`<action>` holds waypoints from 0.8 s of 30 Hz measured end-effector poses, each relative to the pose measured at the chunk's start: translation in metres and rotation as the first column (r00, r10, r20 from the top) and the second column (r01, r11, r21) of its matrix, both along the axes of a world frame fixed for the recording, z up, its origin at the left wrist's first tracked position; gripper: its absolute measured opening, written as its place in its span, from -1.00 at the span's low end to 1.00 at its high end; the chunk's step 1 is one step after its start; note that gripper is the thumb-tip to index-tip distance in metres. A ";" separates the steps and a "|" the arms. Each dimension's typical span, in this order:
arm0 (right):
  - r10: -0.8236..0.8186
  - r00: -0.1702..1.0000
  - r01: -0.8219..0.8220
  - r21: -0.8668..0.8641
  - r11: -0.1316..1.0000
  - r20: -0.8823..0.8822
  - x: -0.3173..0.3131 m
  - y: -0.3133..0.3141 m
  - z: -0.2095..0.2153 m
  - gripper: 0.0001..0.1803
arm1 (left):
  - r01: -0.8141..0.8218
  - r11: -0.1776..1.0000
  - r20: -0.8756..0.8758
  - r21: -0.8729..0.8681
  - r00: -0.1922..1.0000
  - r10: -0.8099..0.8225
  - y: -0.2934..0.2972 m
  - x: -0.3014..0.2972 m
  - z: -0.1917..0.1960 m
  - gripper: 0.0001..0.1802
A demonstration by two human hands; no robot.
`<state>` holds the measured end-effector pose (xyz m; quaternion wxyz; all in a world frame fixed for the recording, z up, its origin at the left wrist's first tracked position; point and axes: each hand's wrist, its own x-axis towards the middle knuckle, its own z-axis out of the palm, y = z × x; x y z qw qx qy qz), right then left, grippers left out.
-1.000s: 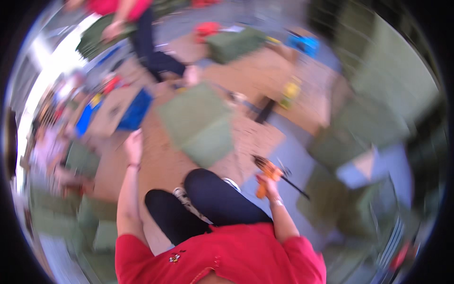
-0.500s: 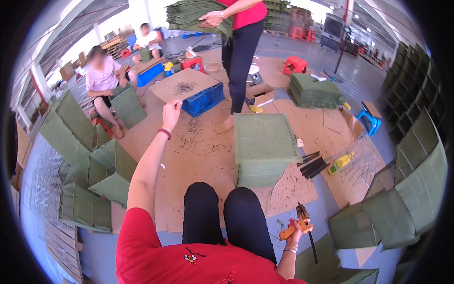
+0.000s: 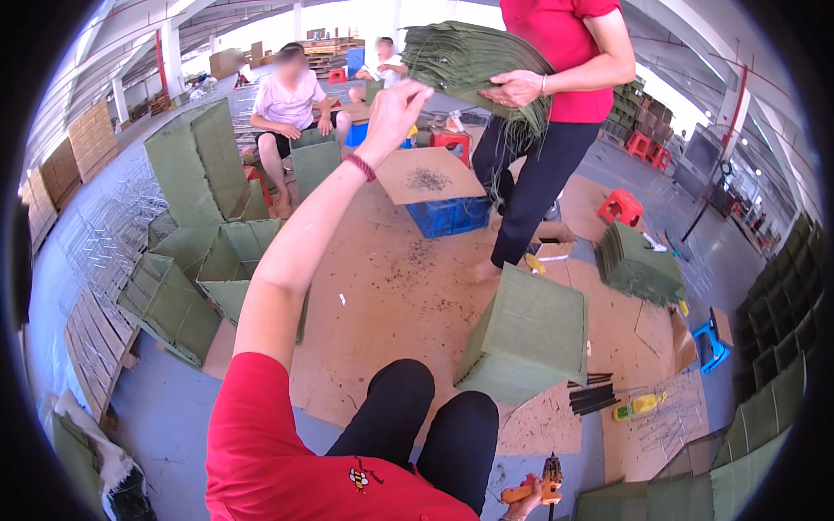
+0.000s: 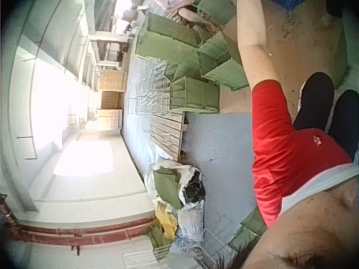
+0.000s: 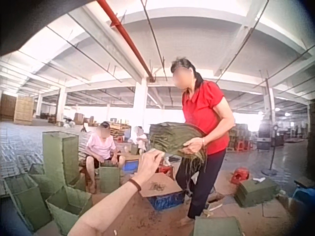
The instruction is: Assembling collapsible green fabric storage bins using a hot glue gun to secure the components.
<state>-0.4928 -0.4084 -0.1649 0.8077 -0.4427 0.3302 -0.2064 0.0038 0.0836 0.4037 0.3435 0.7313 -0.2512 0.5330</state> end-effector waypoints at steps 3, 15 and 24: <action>0.179 0.984 -0.179 -0.039 0.983 -0.010 0.049 -0.028 0.018 -0.66 | 0.046 0.999 0.280 0.021 0.959 -0.050 0.009 0.019 0.045 -0.77; 0.724 0.662 -0.743 -0.038 0.668 -0.193 0.196 0.008 0.122 -0.62 | -0.271 0.953 0.207 -0.133 0.933 0.294 0.027 0.008 0.090 -0.83; 0.776 0.598 -0.787 0.034 0.616 -0.202 0.213 0.071 0.203 -0.59 | -0.157 0.976 0.380 0.153 0.921 0.089 0.005 -0.066 0.047 -0.88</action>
